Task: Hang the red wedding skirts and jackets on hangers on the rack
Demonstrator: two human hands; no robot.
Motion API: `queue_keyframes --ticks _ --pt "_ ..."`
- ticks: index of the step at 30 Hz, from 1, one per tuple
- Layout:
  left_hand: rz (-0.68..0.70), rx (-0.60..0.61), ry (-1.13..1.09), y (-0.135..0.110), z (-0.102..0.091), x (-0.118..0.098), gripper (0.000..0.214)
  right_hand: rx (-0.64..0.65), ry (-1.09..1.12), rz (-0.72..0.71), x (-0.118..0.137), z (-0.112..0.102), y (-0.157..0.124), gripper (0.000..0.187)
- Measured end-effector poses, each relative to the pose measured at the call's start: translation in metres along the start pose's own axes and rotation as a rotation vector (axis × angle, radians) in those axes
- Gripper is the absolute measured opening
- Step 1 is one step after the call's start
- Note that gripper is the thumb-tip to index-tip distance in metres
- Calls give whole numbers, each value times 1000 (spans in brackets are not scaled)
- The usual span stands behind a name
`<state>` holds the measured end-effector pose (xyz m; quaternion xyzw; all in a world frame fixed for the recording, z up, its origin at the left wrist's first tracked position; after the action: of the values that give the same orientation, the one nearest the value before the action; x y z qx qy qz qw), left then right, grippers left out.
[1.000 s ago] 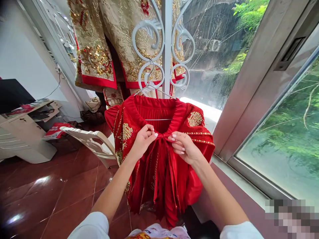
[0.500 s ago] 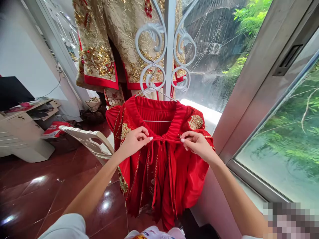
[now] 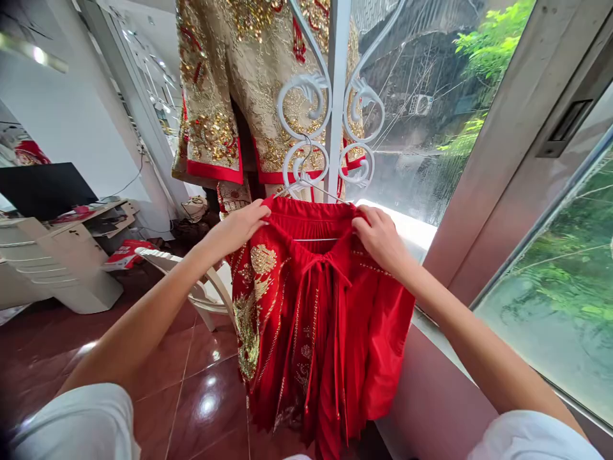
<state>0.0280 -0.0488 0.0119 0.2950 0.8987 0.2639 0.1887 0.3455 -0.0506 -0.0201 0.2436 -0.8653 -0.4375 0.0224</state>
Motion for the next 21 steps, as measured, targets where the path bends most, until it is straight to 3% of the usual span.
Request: queue_keyframes --ticks 3,6,9,11,13,15,18,21 --pt "-53 -105 -308 14 -25 19 13 -29 282 230 -22 -23 33 6" --pt "-174 -133 -720 29 -35 47 19 234 791 391 -35 -33 67 10" --pt "-337 65 -1021 37 -19 68 22 536 1090 469 -33 -15 82 14" --pt "-406 216 -1085 40 -7 74 23 580 1145 557 -32 4 81 16" --pt "-409 299 -1047 40 -4 75 25 550 1202 632 -36 17 75 19" --pt "-349 256 -879 39 -10 70 27 477 1157 591 -46 19 65 26" --pt "-228 11 -494 28 -21 57 31 356 955 455 -56 9 40 39" --pt "-177 -193 -275 14 -15 41 37 220 832 383 -50 5 12 45"
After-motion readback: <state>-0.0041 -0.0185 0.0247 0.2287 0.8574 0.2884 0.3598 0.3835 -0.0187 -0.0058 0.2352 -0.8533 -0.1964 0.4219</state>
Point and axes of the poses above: each hand's wrist, its own y-axis towards the middle knuckle, its own z-axis out of the palm, x = y × z, the point moved 1 cm from there along y, towards the middle knuckle, and after that the axes turned 5 degrees about -y, right-handed, at the moved point
